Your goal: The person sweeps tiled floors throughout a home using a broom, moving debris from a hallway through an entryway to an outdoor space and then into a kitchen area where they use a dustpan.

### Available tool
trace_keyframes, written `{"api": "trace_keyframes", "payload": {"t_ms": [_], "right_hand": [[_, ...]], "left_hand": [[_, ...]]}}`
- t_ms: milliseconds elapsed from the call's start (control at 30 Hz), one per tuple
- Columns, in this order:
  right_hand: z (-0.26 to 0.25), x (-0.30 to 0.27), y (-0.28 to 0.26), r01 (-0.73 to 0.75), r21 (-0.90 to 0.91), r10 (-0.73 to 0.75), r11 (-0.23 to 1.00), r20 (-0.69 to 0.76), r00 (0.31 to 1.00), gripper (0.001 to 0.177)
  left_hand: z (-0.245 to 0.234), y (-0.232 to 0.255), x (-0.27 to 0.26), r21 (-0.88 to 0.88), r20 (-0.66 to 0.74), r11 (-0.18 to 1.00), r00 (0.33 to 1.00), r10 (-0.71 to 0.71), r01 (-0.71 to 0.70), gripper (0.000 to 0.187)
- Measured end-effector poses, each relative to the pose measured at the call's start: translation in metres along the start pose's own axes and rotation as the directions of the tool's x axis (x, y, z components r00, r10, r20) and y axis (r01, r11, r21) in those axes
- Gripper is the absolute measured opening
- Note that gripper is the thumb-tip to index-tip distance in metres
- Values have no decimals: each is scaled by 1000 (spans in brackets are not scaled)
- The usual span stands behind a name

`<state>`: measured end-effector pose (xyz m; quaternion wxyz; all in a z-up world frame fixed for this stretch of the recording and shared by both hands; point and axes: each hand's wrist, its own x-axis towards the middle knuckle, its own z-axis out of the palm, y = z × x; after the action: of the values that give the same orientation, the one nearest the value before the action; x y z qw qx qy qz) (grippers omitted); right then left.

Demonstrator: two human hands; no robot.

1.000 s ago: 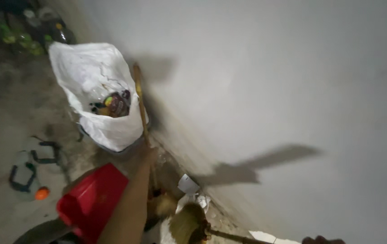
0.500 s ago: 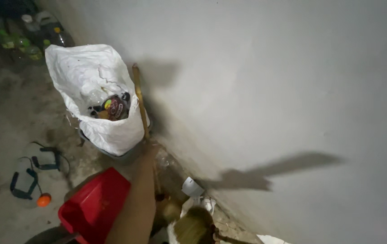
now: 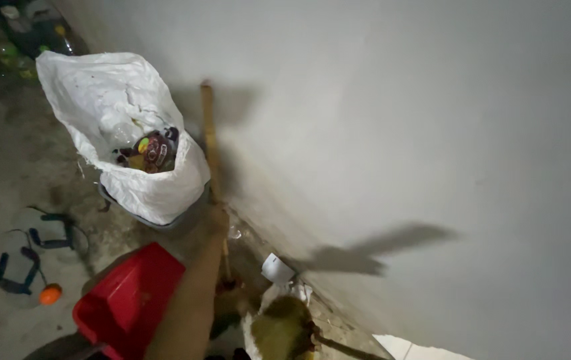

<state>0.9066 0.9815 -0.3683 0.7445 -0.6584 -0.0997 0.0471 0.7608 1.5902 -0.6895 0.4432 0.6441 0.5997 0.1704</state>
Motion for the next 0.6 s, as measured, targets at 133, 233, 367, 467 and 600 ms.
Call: {"api": "trace_keyframes", "payload": {"t_ms": [133, 233, 367, 467, 600], "right_hand": [[0, -11, -19, 13, -22, -14, 1000, -21, 1000, 24], [10, -26, -39, 19, -42, -21, 999, -48, 999, 24], [38, -51, -91, 53, -99, -62, 994, -97, 993, 23], [70, -70, -147, 91, -122, -106, 988, -124, 987, 23], [130, -90, -220, 182, -128, -199, 975, -136, 970, 23]], "left_hand": [[-30, 35, -46, 77, 16, 970, 973, 229, -230, 19], [-68, 80, -69, 133, 65, 887, 897, 437, -442, 19], [-123, 138, -108, 192, 133, 753, 777, 615, -629, 19], [-165, 170, -149, 258, 141, 690, 733, 665, -676, 20], [-223, 199, -195, 294, 7, 510, 536, 844, -808, 30]]}}
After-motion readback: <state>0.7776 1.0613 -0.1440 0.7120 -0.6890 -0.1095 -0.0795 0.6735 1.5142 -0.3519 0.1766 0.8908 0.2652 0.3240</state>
